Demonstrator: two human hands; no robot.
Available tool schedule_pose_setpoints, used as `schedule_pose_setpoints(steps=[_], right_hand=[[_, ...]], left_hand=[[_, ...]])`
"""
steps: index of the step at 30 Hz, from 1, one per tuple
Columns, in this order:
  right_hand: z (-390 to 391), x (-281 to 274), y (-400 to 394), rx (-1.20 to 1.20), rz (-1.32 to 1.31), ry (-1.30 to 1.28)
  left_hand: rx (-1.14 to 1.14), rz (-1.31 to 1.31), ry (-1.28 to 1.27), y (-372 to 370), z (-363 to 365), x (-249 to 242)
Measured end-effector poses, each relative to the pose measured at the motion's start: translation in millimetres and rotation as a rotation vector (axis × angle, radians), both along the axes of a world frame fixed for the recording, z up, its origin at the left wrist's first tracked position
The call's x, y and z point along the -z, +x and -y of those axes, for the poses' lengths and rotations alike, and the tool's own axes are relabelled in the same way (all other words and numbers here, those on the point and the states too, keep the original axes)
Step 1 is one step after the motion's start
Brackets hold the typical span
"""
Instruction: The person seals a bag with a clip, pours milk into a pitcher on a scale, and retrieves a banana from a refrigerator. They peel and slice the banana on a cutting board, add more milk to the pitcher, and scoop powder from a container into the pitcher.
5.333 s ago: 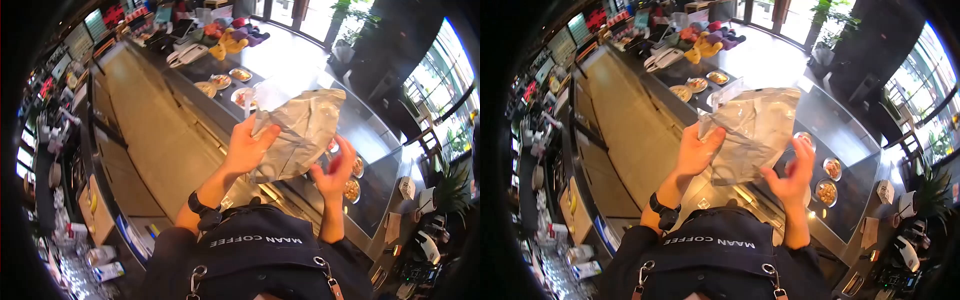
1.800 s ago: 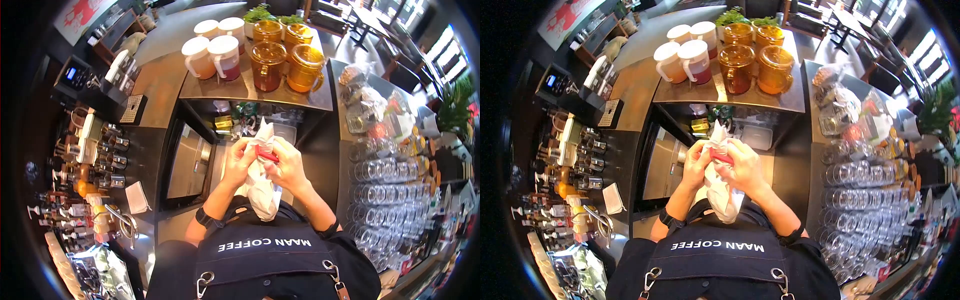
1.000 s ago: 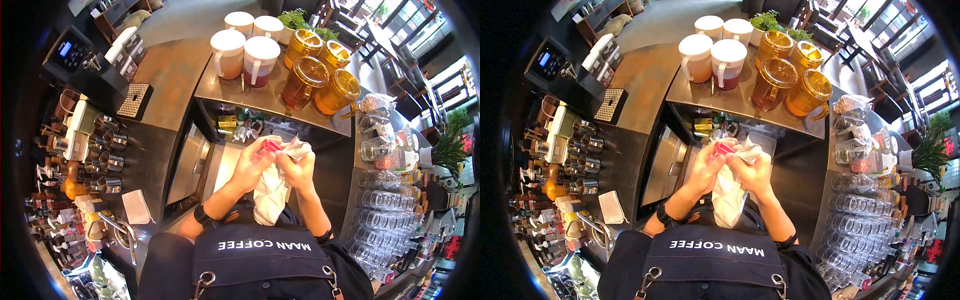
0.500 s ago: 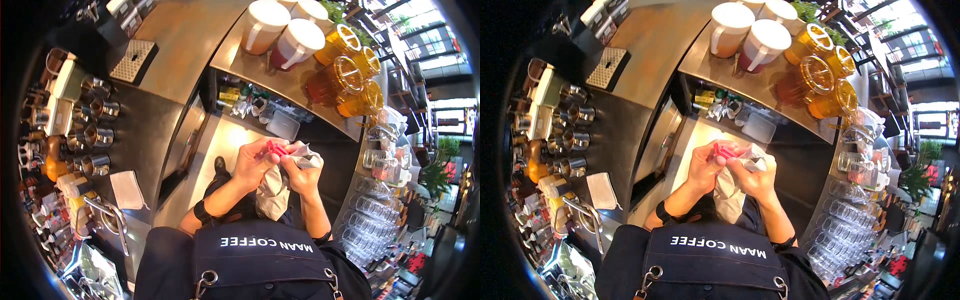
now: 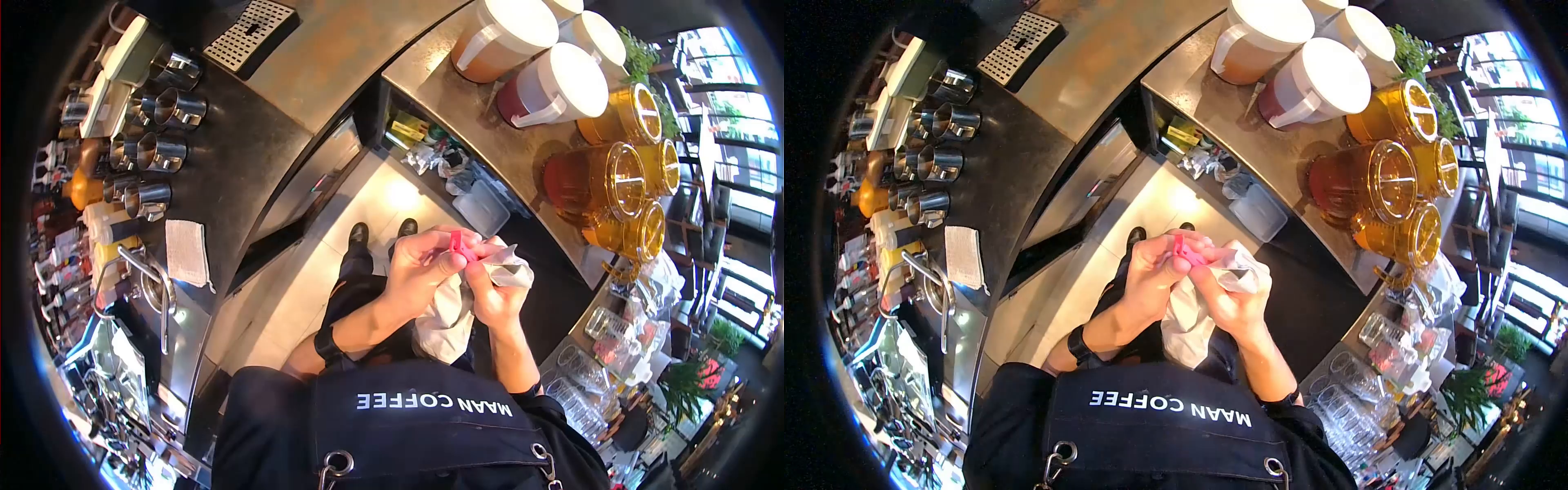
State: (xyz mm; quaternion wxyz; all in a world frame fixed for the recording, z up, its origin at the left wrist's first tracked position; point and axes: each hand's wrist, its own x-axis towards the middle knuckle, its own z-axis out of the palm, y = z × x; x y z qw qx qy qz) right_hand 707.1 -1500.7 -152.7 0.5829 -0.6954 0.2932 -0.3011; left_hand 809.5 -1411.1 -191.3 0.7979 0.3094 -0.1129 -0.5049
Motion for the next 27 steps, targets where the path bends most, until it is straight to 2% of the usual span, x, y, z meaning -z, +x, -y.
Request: schedule_pose_setpoints(steps=[4, 8, 17, 18, 20, 23, 24, 27], right_hand=[[18.7, 14.6, -4.7, -0.047, 0.009, 0.062], [30.6, 31.9, 1.6, -0.145, 0.023, 0.019], [22.0, 46.0, 13.5, -0.218, -0.010, 0.112], [21.4, 46.7, 17.3, -0.241, -0.055, 0.128], [21.8, 51.8, 28.1, -0.276, -0.132, 0.154], [30.3, 86.8, 42.4, -0.423, -0.288, 0.028], [29.0, 111.0, 39.7, -0.361, -0.346, 0.128], [29.9, 214.8, 31.1, -0.101, -0.384, 0.355]], left_hand=[[-0.022, 0.059, 0.061, -5.8, 10.5, -1.8], [-0.110, 0.128, 0.055, -7.1, 14.7, 7.4], [-0.209, 0.074, 0.112, 1.9, 0.3, 16.2], [-0.206, 0.005, 0.124, 2.1, -1.5, 21.3], [-0.190, -0.120, 0.143, 4.9, -3.0, 41.2], [-0.161, -0.227, 0.175, 23.2, -1.1, 85.7], [-0.115, -0.120, 0.228, 28.6, -2.7, 113.8], [-0.211, 0.170, 0.487, 49.3, -3.8, 211.8]])
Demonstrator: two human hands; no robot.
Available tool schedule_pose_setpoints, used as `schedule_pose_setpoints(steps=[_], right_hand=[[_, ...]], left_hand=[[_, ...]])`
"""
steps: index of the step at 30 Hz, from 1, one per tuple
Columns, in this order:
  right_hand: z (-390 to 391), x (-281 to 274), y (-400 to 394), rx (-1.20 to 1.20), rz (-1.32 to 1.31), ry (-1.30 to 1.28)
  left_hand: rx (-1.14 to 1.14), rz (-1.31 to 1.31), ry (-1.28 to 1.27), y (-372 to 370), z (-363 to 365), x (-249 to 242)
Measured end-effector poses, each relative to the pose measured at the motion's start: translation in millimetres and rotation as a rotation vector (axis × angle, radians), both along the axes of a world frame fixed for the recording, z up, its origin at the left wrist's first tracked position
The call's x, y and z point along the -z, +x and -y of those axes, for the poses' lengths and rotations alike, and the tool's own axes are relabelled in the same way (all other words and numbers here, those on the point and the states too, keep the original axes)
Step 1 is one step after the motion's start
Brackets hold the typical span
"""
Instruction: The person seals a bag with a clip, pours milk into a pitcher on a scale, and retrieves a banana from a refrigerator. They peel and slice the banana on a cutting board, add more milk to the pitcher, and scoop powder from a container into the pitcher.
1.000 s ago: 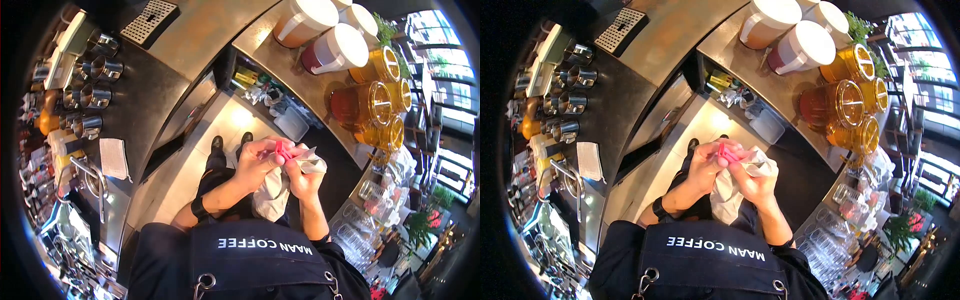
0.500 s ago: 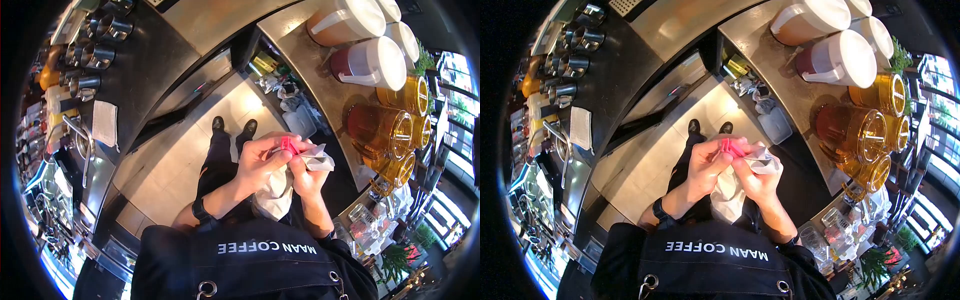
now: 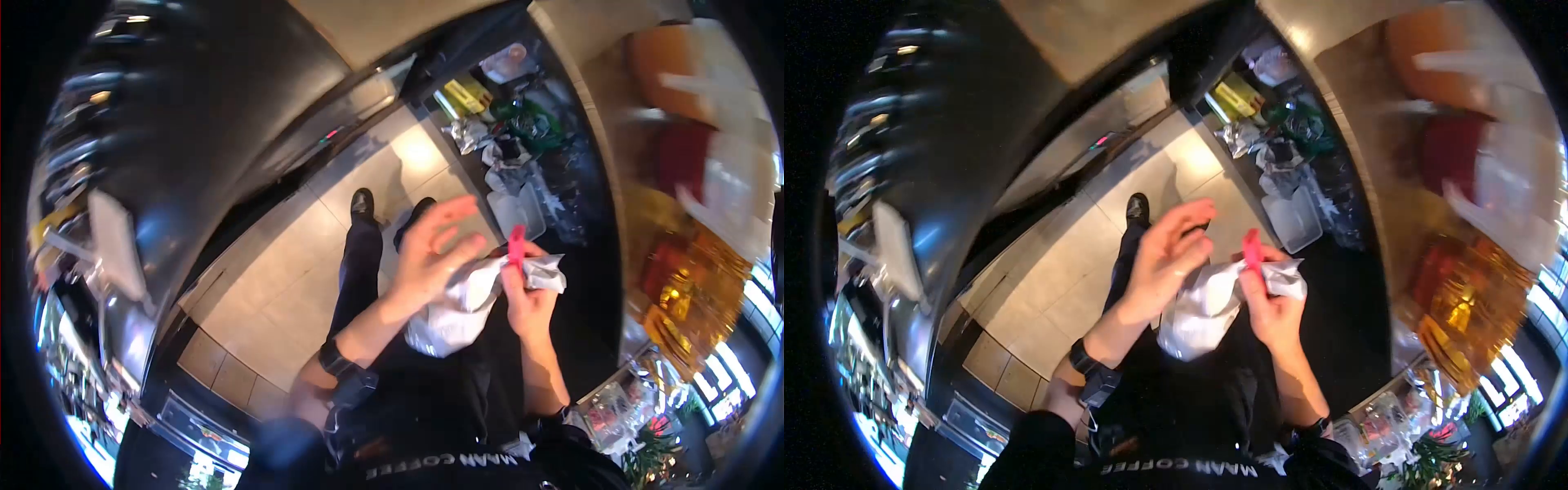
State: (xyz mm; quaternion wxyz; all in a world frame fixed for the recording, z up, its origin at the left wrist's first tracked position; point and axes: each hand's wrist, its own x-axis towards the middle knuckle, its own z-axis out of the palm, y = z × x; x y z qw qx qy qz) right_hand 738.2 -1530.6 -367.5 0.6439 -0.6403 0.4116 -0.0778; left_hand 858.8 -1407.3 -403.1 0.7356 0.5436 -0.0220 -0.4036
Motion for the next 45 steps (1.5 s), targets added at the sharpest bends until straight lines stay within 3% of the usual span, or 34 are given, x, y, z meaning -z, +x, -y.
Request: schedule_pose_setpoints(steps=[2, 4, 5, 7, 8, 10, 11, 12, 14, 16, 17, 18, 20, 21, 24, 26, 28, 30, 31, 32, 33, 34, 36, 38, 40, 42, 43, 44, 45], right_hand=[[15.6, 94.1, -20.3, -0.030, -0.022, -0.207], [37.2, 176.4, -25.1, -0.053, 0.034, -0.473], [48.2, 209.2, -28.0, 0.039, -0.015, -0.357], [83.5, 259.1, -16.5, 0.210, -0.056, -0.317], [106.3, 270.2, -5.8, 0.260, -0.098, -0.415], [157.1, 277.4, 15.0, 0.461, -0.144, -0.339], [207.3, 312.1, 2.6, 0.572, -0.123, -0.362], [242.0, 308.7, 13.0, 0.791, -0.149, -0.319], [323.7, 305.2, 2.9, 0.871, -0.024, -0.132], [410.8, 291.8, -31.9, 0.706, 0.130, -0.068], [424.3, 278.1, -35.5, 0.734, 0.160, -0.086], [433.2, 260.9, -35.5, 0.760, 0.190, -0.105], [408.7, 221.9, -28.8, 0.917, 0.296, -0.031], [392.3, 224.1, -36.0, 0.862, 0.268, 0.002], [332.6, 280.3, -71.8, 0.672, 0.091, 0.038], [225.6, 306.0, -95.7, 0.393, -0.247, -0.052], [92.9, 310.9, -137.7, -0.047, -0.553, -0.109], [-17.0, 284.6, -181.4, -0.443, -0.575, -0.138], [-61.2, 270.7, -203.8, -0.594, -0.509, -0.176], [-100.4, 247.9, -217.4, -0.500, -0.560, -0.097], [-114.8, 192.1, -209.4, -0.193, -0.666, 0.184], [-138.5, 205.6, -231.9, -0.064, -0.618, 0.154], [-136.1, 144.7, -241.0, -0.156, -0.621, 0.120], [-153.5, 124.5, -249.2, 0.012, -0.584, -0.028], [-178.0, 95.1, -264.1, 0.409, -0.477, 0.002], [-226.1, 82.8, -277.9, 0.952, -0.291, -0.313], [-256.8, 49.0, -294.9, 1.076, -0.315, -0.338], [-295.7, 23.3, -298.9, 1.206, -0.341, -0.358], [-337.5, 3.4, -299.4, 1.351, -0.366, -0.365]], left_hand=[[-0.019, -0.161, 0.069, 6.5, -23.1, 74.9], [-0.037, -0.037, 0.232, 1.9, -60.6, 140.0], [-0.047, -0.015, 0.390, -7.0, -84.5, 174.6], [-0.035, 0.003, 0.443, -24.5, -136.2, 223.4], [0.078, 0.154, 0.583, -31.9, -166.5, 239.5], [0.317, 0.556, 0.847, -33.2, -202.0, 243.1], [0.406, 0.657, 0.929, -35.1, -215.8, 243.4], [0.570, 0.724, 1.045, -40.7, -236.8, 249.5], [0.818, 0.806, 1.187, -58.9, -258.9, 251.7], [1.011, 0.794, 1.210, -90.2, -280.4, 267.8], [0.903, 0.572, 1.202, -101.5, -283.6, 276.1], [0.892, 0.557, 1.195, -102.4, -281.5, 275.4], [0.870, 0.537, 1.184, -95.9, -272.4, 274.2], [0.879, 0.540, 1.174, -91.9, -267.9, 275.0], [0.822, 0.459, 1.136, -96.8, -272.2, 288.2], [0.675, 0.303, 1.082, -115.8, -307.4, 304.4], [0.628, 0.331, 1.072, -110.6, -284.1, 247.0], [0.998, 0.479, 1.250, -102.0, -277.5, 210.2], [1.063, 0.708, 1.126, -89.8, -269.5, 185.0], [1.145, 0.943, 0.949, -73.9, -260.1, 155.0], [1.316, 1.012, 0.922, -56.2, -240.6, 122.8], [1.482, 1.098, 0.899, -44.3, -223.7, 98.0], [1.604, 1.206, 0.557, -8.9, -209.1, 110.4], [1.714, 1.228, 0.246, 13.0, -169.4, 105.8], [1.991, 1.301, 0.039, 14.2, -130.1, 84.6], [2.136, 0.901, -0.015, -7.0, -96.9, 62.3], [2.193, 0.979, -0.045, -36.6, -84.4, 15.8], [2.253, 1.057, -0.081, -58.1, -76.5, -7.7], [2.228, 1.135, -0.271, -77.7, -70.2, -14.3]])
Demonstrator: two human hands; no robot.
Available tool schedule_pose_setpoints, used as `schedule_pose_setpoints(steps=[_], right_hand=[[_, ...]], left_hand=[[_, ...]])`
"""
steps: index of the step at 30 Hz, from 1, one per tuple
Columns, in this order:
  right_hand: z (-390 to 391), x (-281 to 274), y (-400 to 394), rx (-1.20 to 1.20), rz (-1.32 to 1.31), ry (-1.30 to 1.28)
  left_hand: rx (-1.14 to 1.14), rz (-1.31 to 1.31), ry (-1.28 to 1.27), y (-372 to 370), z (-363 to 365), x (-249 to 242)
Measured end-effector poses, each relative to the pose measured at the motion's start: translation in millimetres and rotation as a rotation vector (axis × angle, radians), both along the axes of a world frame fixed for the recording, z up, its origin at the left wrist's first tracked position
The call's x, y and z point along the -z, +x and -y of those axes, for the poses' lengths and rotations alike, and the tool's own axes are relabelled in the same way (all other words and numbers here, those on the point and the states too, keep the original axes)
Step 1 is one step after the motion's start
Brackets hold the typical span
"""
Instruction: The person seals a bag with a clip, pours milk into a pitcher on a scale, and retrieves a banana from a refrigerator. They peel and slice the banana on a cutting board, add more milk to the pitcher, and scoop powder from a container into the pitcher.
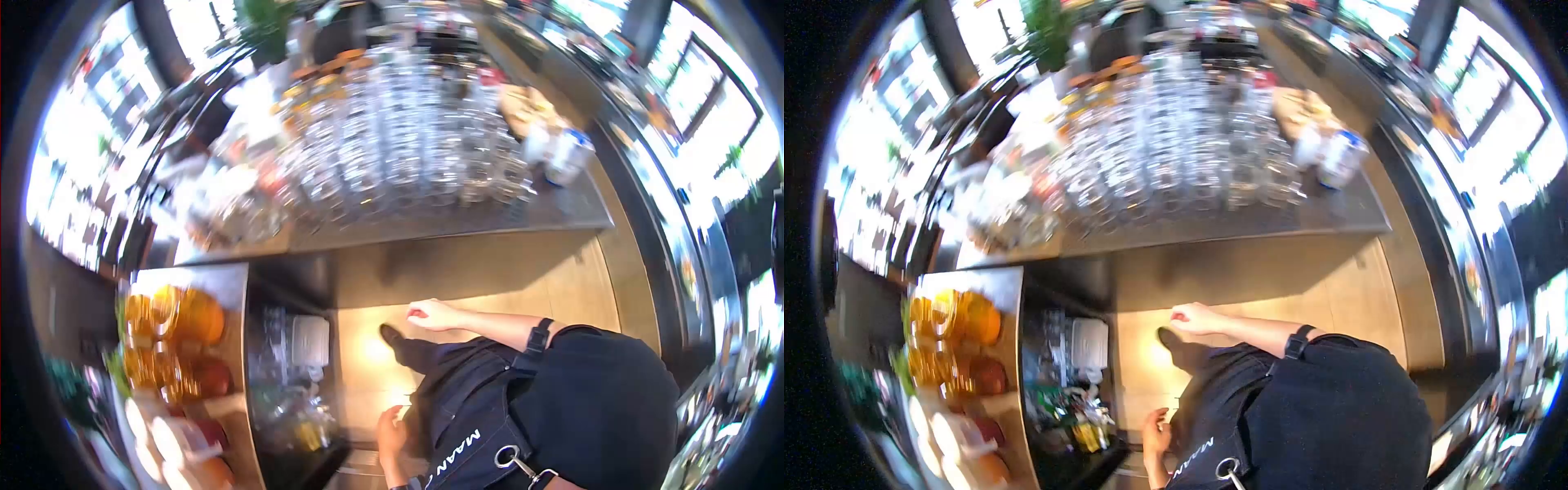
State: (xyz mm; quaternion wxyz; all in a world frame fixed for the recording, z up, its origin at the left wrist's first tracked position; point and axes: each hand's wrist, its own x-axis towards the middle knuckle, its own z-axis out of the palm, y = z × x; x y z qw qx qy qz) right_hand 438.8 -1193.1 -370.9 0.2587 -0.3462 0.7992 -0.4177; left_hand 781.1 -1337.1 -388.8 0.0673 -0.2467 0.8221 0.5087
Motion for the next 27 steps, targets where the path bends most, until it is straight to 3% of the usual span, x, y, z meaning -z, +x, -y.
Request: schedule_pose_setpoints(steps=[1, 3, 6, 10, 15, 19, 20, 23, 24, 25, 27], right_hand=[[-39.9, -13.6, -0.8, 0.098, 0.000, 0.030], [-115.2, -40.2, -0.3, 0.287, -0.004, 0.064], [-232.5, -44.8, -11.2, 0.638, 0.066, 0.013], [-365.3, -8.3, -16.8, 1.134, 0.238, -0.346], [-474.2, -5.4, -35.9, 1.286, 0.223, -0.304], [-546.7, -34.3, -48.2, 1.317, 0.125, -0.387], [-563.0, -37.3, -49.4, 1.358, 0.103, -0.453], [-608.0, -49.6, -41.7, 1.492, 0.047, -0.379], [-617.4, -54.1, -36.1, 1.553, 0.016, -0.416], [-628.0, -56.7, -27.4, 1.618, -0.001, -0.431], [-648.3, -56.6, -9.1, 1.754, -0.019, -0.456]], left_hand=[[0.144, -0.160, -0.156, -20.8, 12.1, -4.1], [0.174, -0.330, -0.130, -79.8, 10.1, -46.1], [0.345, -0.366, -0.106, -176.3, -25.5, -99.7], [0.504, -0.453, -0.028, -300.6, -113.5, -175.0], [0.585, -0.734, 0.034, -494.1, -210.5, -218.0], [0.640, -0.713, -0.171, -657.0, -292.7, -293.7], [0.720, -0.798, -0.248, -702.7, -307.2, -288.1], [0.923, -0.692, -0.842, -812.6, -335.7, -252.4], [1.006, -0.487, -0.941, -834.7, -346.6, -247.6], [1.044, -0.450, -1.045, -850.2, -353.0, -232.7], [1.188, -0.249, -0.961, -872.4, -363.4, -219.5]])
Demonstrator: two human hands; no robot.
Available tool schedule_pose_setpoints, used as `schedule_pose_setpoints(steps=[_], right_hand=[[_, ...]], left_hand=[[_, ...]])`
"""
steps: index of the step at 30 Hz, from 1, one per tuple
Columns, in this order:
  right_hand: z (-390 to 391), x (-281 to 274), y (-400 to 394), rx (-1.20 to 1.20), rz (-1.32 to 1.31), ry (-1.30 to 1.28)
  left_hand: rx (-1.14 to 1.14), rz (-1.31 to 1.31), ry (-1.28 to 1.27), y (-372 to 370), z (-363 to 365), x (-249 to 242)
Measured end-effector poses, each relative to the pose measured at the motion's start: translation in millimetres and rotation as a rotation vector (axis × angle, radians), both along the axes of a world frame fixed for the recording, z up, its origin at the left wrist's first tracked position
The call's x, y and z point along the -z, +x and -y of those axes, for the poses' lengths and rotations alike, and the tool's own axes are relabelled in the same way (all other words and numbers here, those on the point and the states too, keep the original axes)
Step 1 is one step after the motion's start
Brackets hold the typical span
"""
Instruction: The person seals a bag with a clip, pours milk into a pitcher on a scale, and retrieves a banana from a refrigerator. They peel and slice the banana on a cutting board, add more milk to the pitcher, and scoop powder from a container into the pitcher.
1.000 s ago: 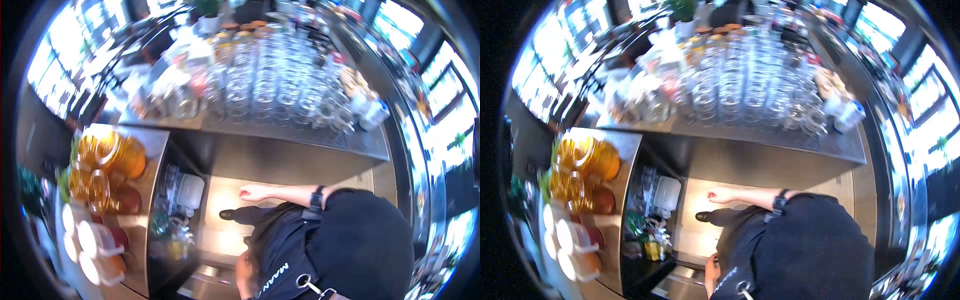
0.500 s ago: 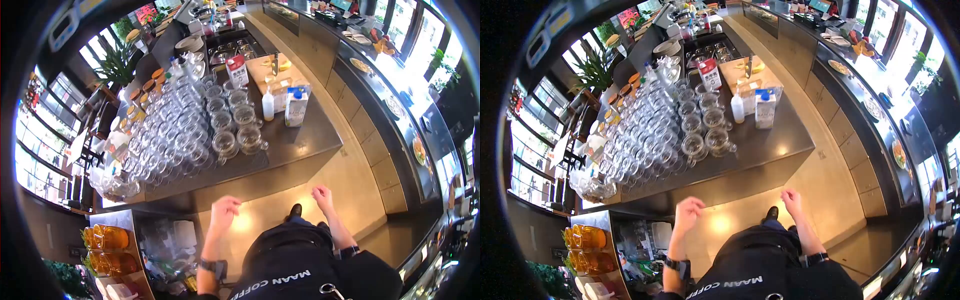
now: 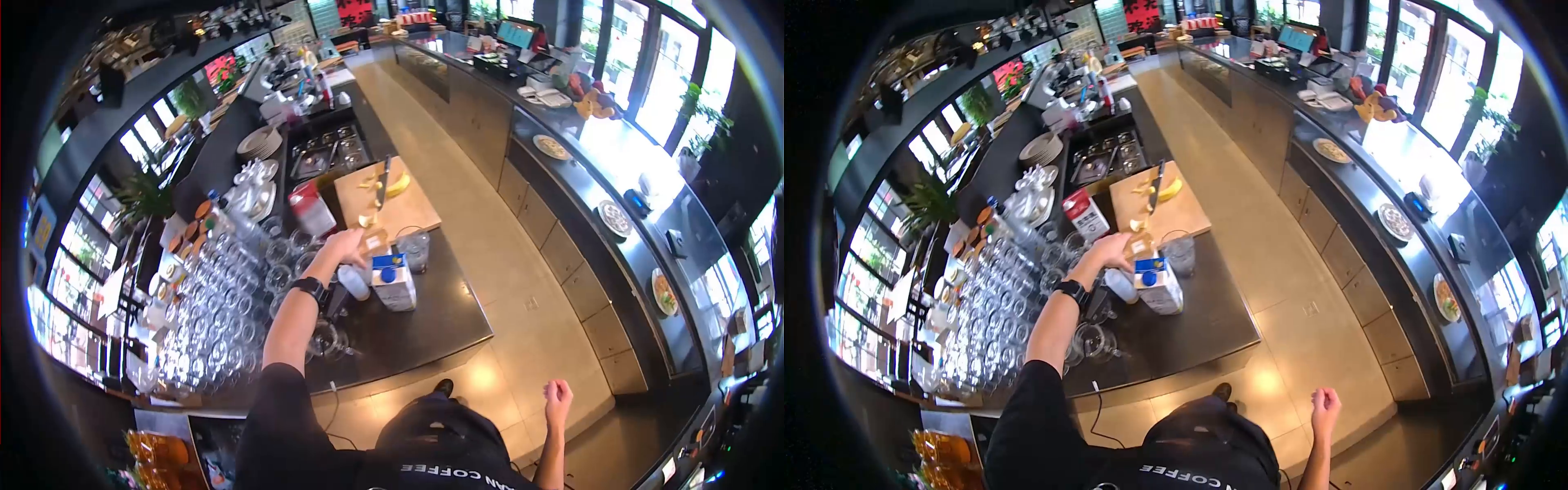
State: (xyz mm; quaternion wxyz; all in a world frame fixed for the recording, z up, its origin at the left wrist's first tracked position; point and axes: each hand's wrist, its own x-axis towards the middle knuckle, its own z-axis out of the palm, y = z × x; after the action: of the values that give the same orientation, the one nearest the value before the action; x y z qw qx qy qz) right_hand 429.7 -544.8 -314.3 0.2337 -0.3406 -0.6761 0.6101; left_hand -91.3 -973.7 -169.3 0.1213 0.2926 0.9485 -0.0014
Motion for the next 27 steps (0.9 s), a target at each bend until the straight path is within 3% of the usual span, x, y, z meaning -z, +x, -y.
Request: schedule_pose_setpoints(steps=[3, 5, 8, 9, 11, 14, 16, 20, 21, 24, 26, 27], right_hand=[[-25.9, 10.6, 28.9, 0.138, 0.060, -0.007], [-35.3, 0.2, 35.6, 0.213, 0.094, -0.021], [-62.7, 6.6, 32.7, 0.292, 0.076, -0.087], [-72.8, -0.4, 20.4, 0.296, 0.100, -0.086], [-105.0, -3.8, -8.1, 0.287, 0.070, -0.066], [-180.1, -4.3, -65.4, 0.210, 0.057, 0.105], [-247.1, -3.9, -111.2, 0.168, 0.084, 0.338], [-415.4, -2.5, -218.1, 0.139, 0.074, 0.784], [-451.4, -19.5, -240.9, 0.088, 0.292, 0.759], [-552.7, -22.8, -311.9, 0.132, 0.472, 0.915], [-604.0, -15.2, -344.0, 0.155, 0.604, 1.036], [-617.5, -9.3, -350.6, 0.152, 0.615, 1.031]], left_hand=[[-0.064, 0.004, 0.160, 7.1, -3.4, -11.5], [0.085, 0.037, 0.360, 3.5, -1.0, -40.8], [0.015, 0.059, 0.275, -8.1, -5.4, -119.1], [0.048, -0.063, 0.223, -7.6, -6.9, -147.6], [-0.007, 0.009, 0.423, 12.5, -35.5, -209.4], [-0.063, -0.111, 0.432, 17.9, -63.4, -271.4], [-0.054, -0.191, 0.605, 6.9, -66.9, -280.7], [-0.101, -0.466, 0.663, 25.8, -145.3, -292.3], [-0.141, -0.515, 0.705, 32.4, -171.3, -289.4], [-0.141, -0.572, 0.836, 49.2, -261.8, -255.4], [-0.216, -0.364, 0.961, 57.9, -323.0, -229.0], [-0.187, -0.427, 0.892, 65.9, -359.9, -216.6]])
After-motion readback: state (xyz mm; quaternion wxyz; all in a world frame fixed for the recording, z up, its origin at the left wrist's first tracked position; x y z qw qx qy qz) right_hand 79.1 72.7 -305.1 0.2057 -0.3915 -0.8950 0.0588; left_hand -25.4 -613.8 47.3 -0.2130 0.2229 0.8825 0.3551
